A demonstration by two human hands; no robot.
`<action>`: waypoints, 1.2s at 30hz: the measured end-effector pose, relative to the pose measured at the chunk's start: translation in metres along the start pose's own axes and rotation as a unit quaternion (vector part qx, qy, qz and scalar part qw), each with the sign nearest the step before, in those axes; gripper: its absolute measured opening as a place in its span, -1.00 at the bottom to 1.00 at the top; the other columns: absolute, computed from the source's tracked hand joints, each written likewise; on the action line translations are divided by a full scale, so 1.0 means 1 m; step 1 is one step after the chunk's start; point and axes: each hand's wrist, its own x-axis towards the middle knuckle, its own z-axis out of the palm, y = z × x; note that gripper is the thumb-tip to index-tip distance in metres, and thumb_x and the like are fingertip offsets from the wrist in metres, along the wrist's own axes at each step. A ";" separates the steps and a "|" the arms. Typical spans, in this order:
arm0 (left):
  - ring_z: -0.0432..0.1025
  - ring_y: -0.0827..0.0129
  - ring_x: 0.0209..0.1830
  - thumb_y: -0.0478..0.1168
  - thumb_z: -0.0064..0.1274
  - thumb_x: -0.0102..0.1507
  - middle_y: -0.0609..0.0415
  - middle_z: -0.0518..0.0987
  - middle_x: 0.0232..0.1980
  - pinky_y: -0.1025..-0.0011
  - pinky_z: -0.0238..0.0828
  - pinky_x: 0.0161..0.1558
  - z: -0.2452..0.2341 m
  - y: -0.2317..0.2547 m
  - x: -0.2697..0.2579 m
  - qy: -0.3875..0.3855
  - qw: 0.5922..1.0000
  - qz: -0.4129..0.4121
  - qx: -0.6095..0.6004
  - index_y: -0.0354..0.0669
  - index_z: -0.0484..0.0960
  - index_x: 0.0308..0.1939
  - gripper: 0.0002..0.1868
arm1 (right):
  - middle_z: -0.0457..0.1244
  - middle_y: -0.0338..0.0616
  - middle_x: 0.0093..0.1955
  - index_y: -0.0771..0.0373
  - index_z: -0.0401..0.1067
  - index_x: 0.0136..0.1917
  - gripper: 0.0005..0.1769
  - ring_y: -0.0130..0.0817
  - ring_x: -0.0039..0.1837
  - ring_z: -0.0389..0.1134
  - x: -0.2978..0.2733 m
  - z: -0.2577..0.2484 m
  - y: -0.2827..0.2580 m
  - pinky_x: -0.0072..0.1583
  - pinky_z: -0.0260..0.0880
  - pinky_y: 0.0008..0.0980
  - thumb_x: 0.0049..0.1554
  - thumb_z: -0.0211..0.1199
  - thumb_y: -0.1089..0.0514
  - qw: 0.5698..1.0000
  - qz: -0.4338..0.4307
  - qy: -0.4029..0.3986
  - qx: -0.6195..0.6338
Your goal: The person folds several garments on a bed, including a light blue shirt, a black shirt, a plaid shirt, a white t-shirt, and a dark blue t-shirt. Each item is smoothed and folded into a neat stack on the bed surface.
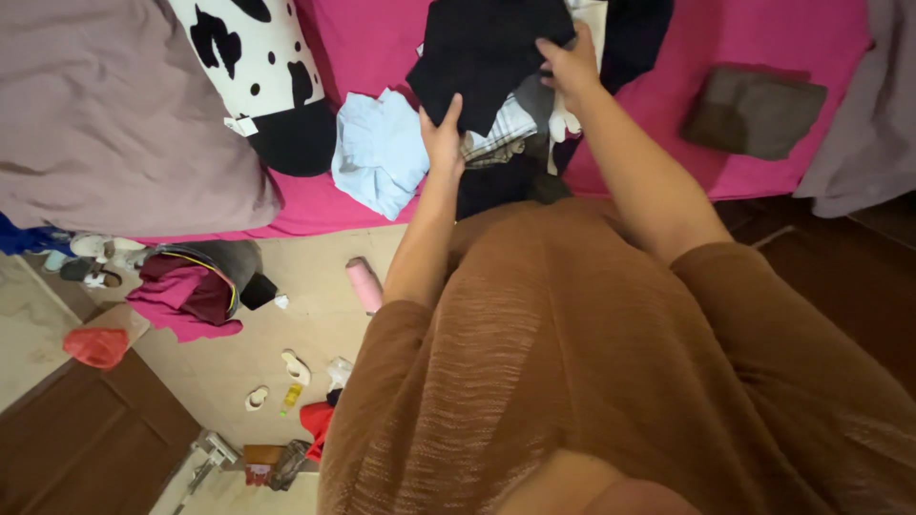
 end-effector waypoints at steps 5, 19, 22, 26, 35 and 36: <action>0.53 0.29 0.07 -0.31 0.38 0.14 -0.11 0.65 0.13 0.35 0.52 0.17 0.002 0.021 0.020 -0.066 0.975 0.212 -0.025 -0.24 0.52 0.22 -0.41 | 0.23 -0.02 0.18 -0.01 0.25 0.43 -0.42 -0.12 0.09 0.45 0.013 0.000 -0.005 0.00 0.69 -0.30 0.19 0.33 0.24 0.978 -0.129 -0.014 0.161; 0.53 0.21 -0.15 -0.01 0.38 0.09 -0.04 0.63 -0.16 0.28 0.49 -0.02 -0.015 -0.004 0.083 -0.024 0.916 0.309 0.254 -0.16 0.51 -0.09 -0.52 | 0.34 0.08 0.14 0.26 -0.08 0.64 -0.05 -0.19 -0.06 0.45 -0.020 -0.056 0.047 -0.10 0.60 -0.30 0.04 0.20 0.36 0.978 0.005 0.040 0.203; 0.45 0.15 -0.35 0.08 0.38 0.03 -0.06 0.55 -0.37 0.17 0.41 -0.14 -0.023 -0.040 0.060 0.124 0.891 0.339 0.275 -0.24 0.50 -0.31 -0.48 | 0.35 0.13 0.14 0.26 0.06 0.50 -0.24 -0.09 0.04 0.51 -0.033 -0.053 0.062 0.10 0.68 -0.21 0.07 0.19 0.41 0.977 0.024 0.003 0.212; 0.44 0.49 -0.60 0.05 0.18 0.22 0.01 0.61 -0.49 0.57 0.26 -0.58 -0.011 -0.050 0.025 -0.028 0.990 0.088 0.106 -0.19 0.55 -0.30 -0.63 | 0.36 -0.05 -0.16 0.21 0.31 0.17 -0.60 -0.29 -0.22 0.47 -0.029 -0.047 0.058 -0.14 0.55 -0.35 0.09 0.35 0.28 0.976 0.008 -0.023 0.218; 0.55 0.36 -0.33 -0.14 0.29 0.21 0.02 0.69 -0.21 0.45 0.39 -0.48 0.003 -0.008 0.074 -0.044 0.974 0.007 -0.220 -0.13 0.60 -0.12 -0.75 | 0.39 -0.17 -0.10 0.10 0.47 0.05 -0.62 -0.18 -0.18 0.44 -0.009 -0.042 -0.007 0.04 0.58 -0.13 0.02 0.53 0.05 0.947 0.011 -0.091 0.308; 0.55 0.36 -0.33 -0.14 0.29 0.21 0.02 0.69 -0.21 0.45 0.39 -0.48 0.004 0.018 0.055 -0.043 0.974 0.010 -0.222 -0.13 0.60 -0.12 -0.75 | 0.39 -0.17 -0.10 0.10 0.47 0.05 -0.62 -0.18 -0.18 0.44 -0.021 -0.044 -0.020 0.04 0.58 -0.13 0.02 0.53 0.05 0.947 0.009 -0.094 0.306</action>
